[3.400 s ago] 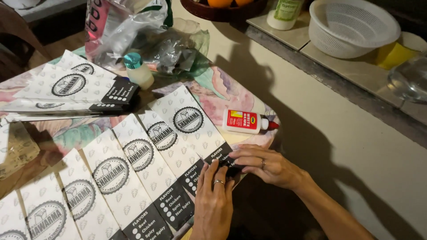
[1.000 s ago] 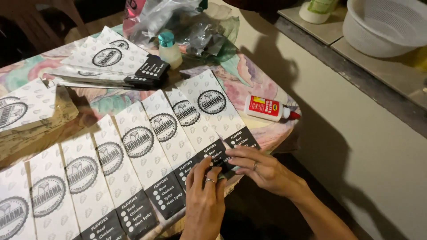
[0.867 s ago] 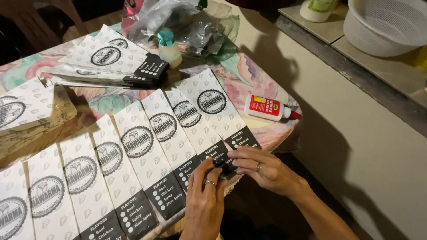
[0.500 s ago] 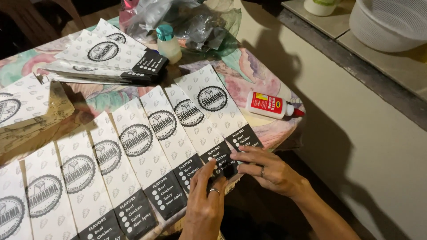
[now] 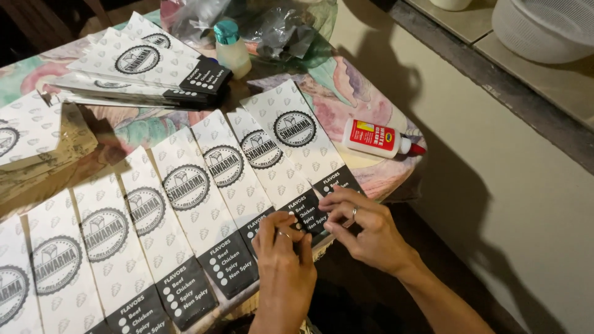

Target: Applying glue to the edges of paper shawarma bags and folding them to complete the assembly.

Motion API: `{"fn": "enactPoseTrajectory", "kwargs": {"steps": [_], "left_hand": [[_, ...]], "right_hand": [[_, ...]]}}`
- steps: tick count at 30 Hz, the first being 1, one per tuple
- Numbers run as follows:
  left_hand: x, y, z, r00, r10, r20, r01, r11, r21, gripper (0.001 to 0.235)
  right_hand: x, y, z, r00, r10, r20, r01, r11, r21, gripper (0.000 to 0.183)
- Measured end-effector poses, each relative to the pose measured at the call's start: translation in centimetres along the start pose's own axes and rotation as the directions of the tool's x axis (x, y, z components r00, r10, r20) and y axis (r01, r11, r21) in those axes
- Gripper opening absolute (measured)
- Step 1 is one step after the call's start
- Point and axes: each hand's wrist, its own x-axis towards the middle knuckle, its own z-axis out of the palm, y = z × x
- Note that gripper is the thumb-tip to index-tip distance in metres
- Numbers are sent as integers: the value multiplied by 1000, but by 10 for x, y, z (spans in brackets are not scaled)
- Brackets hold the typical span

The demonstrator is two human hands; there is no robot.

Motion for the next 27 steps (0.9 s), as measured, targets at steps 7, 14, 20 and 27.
{"fn": "enactPoseTrajectory", "kwargs": {"steps": [7,14,20,27], "left_hand": [[2,-11,4,994,-109,-4,108,993,-36,32],[2,-6,-6,985,-140,103,151,982,-112,32],[7,-8,12,998,-28,-55,30,999,40,31],[3,-2,1,991,-117,71,115,993,29,33]], "right_hand": [[0,1,17,999,-1,-52,-6,989,-147,26],[-9,6,20,997,-1,-82,-12,987,-159,18],[-5,3,22,992,-55,-115,34,984,-178,20],[-4,0,22,990,-43,-131,28,993,-115,18]]}}
